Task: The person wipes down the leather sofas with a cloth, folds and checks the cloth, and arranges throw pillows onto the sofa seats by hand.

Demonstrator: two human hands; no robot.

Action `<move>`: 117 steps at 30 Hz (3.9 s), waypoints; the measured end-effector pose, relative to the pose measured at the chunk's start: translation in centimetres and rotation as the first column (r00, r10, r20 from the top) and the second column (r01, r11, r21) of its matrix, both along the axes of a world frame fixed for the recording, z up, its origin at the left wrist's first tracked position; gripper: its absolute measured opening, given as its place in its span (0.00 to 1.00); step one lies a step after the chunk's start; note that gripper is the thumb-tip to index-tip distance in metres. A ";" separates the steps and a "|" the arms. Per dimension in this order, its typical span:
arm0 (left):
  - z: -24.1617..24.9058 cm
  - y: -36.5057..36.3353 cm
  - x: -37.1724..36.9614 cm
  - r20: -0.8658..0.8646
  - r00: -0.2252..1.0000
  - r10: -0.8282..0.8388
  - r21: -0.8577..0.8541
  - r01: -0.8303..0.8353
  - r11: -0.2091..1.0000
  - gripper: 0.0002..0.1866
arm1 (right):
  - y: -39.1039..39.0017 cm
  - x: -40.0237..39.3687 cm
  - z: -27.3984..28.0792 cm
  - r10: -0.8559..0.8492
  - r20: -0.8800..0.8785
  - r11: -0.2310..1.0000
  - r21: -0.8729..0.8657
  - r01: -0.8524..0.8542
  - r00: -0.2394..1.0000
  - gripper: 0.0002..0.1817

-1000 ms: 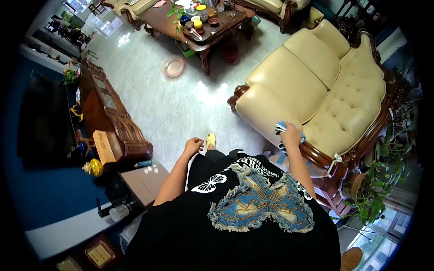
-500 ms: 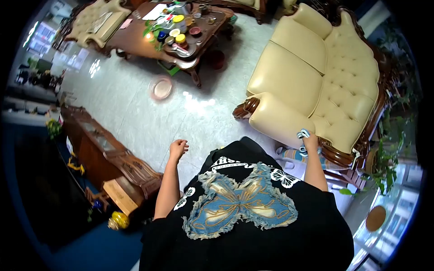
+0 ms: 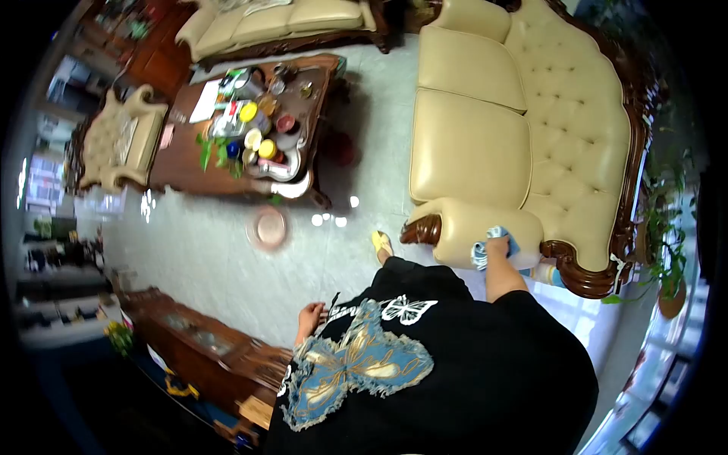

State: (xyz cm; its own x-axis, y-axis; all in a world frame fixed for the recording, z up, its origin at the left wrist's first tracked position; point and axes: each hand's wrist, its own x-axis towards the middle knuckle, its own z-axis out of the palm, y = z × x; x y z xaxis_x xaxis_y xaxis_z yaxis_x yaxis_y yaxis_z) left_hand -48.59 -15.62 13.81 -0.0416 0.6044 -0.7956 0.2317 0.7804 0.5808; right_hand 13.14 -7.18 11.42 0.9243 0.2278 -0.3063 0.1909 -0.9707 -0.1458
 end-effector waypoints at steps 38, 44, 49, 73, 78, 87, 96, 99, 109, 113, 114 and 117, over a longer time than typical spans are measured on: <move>-4.4 68.1 12.1 -0.135 0.448 -0.884 0.302 0.868 0.394 0.15 | 10.7 -15.0 -0.2 -0.231 -0.590 0.639 0.507 0.578 0.773 0.23; -0.6 72.3 22.4 -0.304 0.040 -0.952 0.209 0.978 -0.026 0.15 | 20.9 -6.7 -1.1 -0.321 -0.622 0.702 0.350 0.620 0.714 0.24; -0.8 79.8 29.7 -0.307 0.052 -0.950 0.154 0.988 0.004 0.14 | 26.7 -0.2 -6.6 -0.153 -0.569 0.754 0.461 0.468 0.808 0.26; -25.5 103.1 70.0 -0.836 0.002 -0.548 -0.034 0.998 0.055 0.58 | 28.8 17.8 -18.2 -0.666 0.231 0.735 0.042 0.677 0.709 0.33; -27.3 100.6 74.0 -0.918 0.216 -0.333 0.138 0.960 0.244 0.61 | 31.4 30.9 -25.0 -0.705 0.252 0.709 0.269 0.652 0.663 0.36; -29.7 100.5 73.3 -0.943 0.261 -0.205 0.223 0.956 0.191 0.60 | 61.7 21.1 -25.6 0.458 0.220 0.856 -0.370 -0.360 0.861 0.31; -28.0 102.4 77.0 -0.895 0.412 -0.169 0.259 0.791 0.555 0.48 | 62.7 3.3 -16.6 0.409 -0.737 0.803 0.571 0.171 0.538 0.31; -28.4 102.0 78.1 -0.902 0.431 -0.012 0.356 0.760 0.543 0.44 | 59.0 14.5 -12.2 -0.006 -0.901 0.887 0.196 0.419 0.434 0.22; -30.4 100.9 78.8 -0.844 0.513 0.156 0.523 0.723 0.451 0.41 | 50.2 50.6 -23.3 -0.030 0.510 0.999 0.036 0.013 0.859 0.22; -30.2 100.9 78.9 -0.839 0.534 0.106 0.516 0.717 0.469 0.42 | 54.0 47.8 -22.1 0.231 0.383 0.918 -0.390 -0.070 0.894 0.22; -30.2 100.9 78.8 -0.840 0.535 0.094 0.511 0.720 0.470 0.42 | 54.7 46.9 -20.5 0.287 0.231 0.867 -0.476 -0.150 0.930 0.23; -29.9 100.9 79.0 -0.833 0.547 0.086 0.518 0.715 0.470 0.42 | 52.4 43.3 -21.0 0.499 0.271 0.860 -0.277 -0.429 0.823 0.24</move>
